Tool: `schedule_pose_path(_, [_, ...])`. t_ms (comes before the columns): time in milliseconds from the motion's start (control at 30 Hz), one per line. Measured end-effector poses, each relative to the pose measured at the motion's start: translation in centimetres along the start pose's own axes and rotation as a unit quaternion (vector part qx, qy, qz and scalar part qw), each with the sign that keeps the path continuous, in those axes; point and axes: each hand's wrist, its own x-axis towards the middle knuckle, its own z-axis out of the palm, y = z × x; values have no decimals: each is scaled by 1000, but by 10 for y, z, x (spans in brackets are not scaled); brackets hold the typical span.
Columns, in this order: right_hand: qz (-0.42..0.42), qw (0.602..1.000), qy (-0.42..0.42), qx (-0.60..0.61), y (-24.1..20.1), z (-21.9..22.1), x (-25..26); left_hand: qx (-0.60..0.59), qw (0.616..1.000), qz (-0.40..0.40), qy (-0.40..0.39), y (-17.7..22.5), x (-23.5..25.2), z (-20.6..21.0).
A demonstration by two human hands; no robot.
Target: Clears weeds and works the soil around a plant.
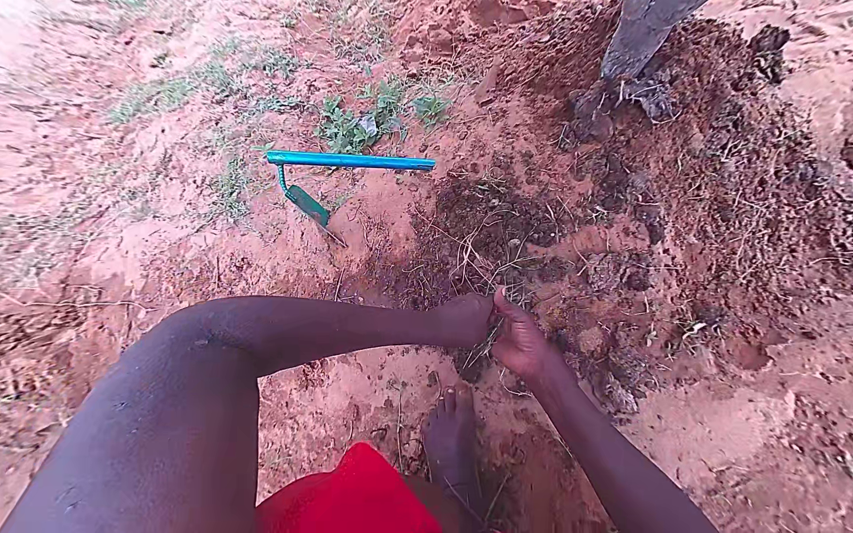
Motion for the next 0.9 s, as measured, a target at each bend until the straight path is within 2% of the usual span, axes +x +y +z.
schedule_pose_path(100, [-4,999,14,34,-3,-7,5,54,998,-19,-23,8,-2,5])
schedule_pose_path(233, [9,1000,21,13,-12,-4,12,84,996,-36,-23,14,-7,8])
schedule_pose_path(367, [15,995,101,-3,-15,8,15,79,996,-30,-31,17,-16,11])
schedule_pose_path(433, [-18,991,135,18,-19,9,15,60,998,-9,-18,15,-18,11])
schedule_pose_path(533, [-93,977,183,60,-37,7,12,25,995,80,50,6,-22,10])
schedule_pose_path(667, [-211,952,207,83,-80,-3,-7,-13,968,194,157,-3,-16,11])
schedule_pose_path(733, [-278,937,204,64,-107,-11,-21,-35,954,235,185,-5,-11,12])
schedule_pose_path(800, [-329,923,198,34,-133,-19,-35,-38,959,232,162,-2,-9,6])
schedule_pose_path(900, [-353,915,196,14,-160,-14,-60,-32,980,175,92,-1,-7,2])
